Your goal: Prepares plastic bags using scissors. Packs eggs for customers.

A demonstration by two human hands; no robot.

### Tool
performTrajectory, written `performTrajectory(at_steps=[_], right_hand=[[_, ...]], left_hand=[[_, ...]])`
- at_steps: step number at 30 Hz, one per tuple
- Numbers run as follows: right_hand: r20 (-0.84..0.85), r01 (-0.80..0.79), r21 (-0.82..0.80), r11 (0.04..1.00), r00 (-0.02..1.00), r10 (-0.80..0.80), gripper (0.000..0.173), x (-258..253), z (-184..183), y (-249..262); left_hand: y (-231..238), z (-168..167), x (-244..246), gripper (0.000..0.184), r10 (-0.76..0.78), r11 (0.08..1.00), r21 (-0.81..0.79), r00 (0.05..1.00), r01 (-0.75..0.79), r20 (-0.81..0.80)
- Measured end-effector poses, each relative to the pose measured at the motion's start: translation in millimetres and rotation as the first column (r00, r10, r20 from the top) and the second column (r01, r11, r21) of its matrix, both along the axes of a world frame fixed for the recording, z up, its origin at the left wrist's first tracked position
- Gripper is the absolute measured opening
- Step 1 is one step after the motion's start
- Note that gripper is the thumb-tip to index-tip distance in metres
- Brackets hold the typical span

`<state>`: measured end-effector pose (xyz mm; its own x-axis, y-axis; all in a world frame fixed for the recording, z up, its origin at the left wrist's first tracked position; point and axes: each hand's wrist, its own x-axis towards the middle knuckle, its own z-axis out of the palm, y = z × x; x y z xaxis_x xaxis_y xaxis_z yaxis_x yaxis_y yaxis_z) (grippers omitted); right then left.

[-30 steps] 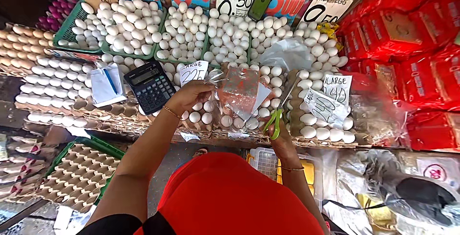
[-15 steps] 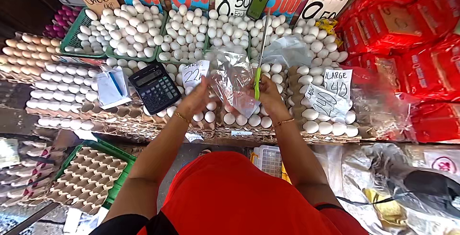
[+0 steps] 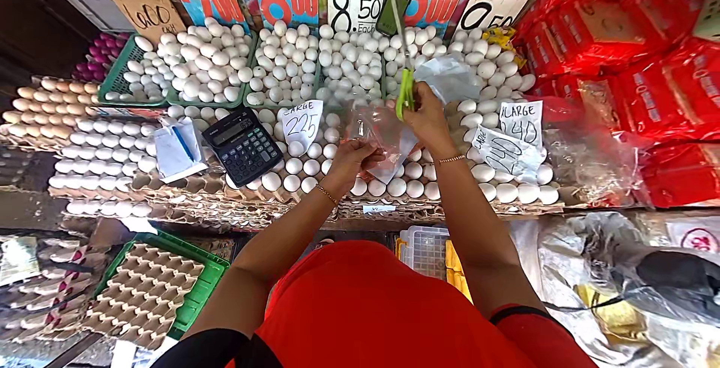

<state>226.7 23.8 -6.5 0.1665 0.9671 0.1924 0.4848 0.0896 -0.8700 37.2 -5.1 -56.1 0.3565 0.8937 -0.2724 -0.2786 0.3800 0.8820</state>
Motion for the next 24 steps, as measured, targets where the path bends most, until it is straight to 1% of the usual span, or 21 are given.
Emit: performTrajectory(at_steps=[2,3,5,6,7,9,11,12,14,16,19,22,24], right_hand=[[-0.062,0.016,0.061,0.998,0.998,-0.012,0.051,10.6,-4.0,-28.6],[-0.116,-0.001,0.074,0.997,0.993,0.010,0.049,14.3,-7.1,-45.6],[-0.265,-0.103,0.007,0.995,0.959,0.101,0.050,17.4,-14.7,-88.3],[-0.364,-0.170,-0.030,0.985,0.919,0.147,0.059,16.9,-22.2,-106.2],[-0.469,-0.245,-0.058,0.968,0.862,0.190,0.071,15.3,-31.1,-122.2],[-0.662,-0.410,-0.052,0.911,0.697,0.276,0.080,8.7,-52.9,-151.9],[-0.799,-0.530,-0.002,0.848,0.511,0.317,0.078,-1.0,-69.5,-177.3],[-0.843,-0.559,0.029,0.828,0.431,0.321,0.074,-6.6,-75.2,-186.6],[-0.899,-0.575,0.082,0.814,0.309,0.309,0.071,-16.4,-83.7,-197.3],[-0.922,-0.576,0.121,0.808,0.235,0.306,0.069,-21.7,-89.5,-199.6],[-0.939,-0.559,0.145,0.817,0.183,0.291,0.068,-25.2,-92.3,-196.9],[-0.944,-0.540,0.186,0.821,0.133,0.301,0.067,-25.6,-93.7,-194.7],[-0.942,-0.527,0.208,0.824,0.119,0.314,0.069,-25.5,-94.5,-194.2]], left_hand=[[4.8,-2.1,4.9,0.008,0.053,0.998,-0.017,0.998,-0.052,0.032],[6.7,-2.2,7.8,0.007,0.074,0.997,-0.032,0.996,-0.073,0.048],[10.2,-2.3,13.6,0.007,0.103,0.993,-0.063,0.992,-0.098,0.079],[11.3,-1.8,16.6,0.009,0.111,0.992,-0.074,0.989,-0.105,0.093],[12.2,-0.8,19.5,0.009,0.115,0.991,-0.081,0.988,-0.107,0.106],[14.0,1.1,25.4,0.008,0.116,0.991,-0.086,0.984,-0.105,0.137],[16.0,2.9,32.1,0.006,0.131,0.989,-0.091,0.977,-0.117,0.166],[16.6,4.0,35.5,0.006,0.140,0.988,-0.094,0.974,-0.124,0.180],[17.4,3.5,41.4,0.006,0.160,0.985,-0.096,0.963,-0.142,0.218],[17.7,0.5,45.6,0.008,0.157,0.986,-0.093,0.956,-0.138,0.246],[13.6,2.5,50.5,0.013,0.151,0.987,-0.100,0.953,-0.129,0.263],[8.3,5.8,52.3,0.009,0.164,0.982,-0.137,0.940,-0.128,0.299],[5.1,5.4,51.7,0.008,0.168,0.980,-0.158,0.930,-0.122,0.327]])
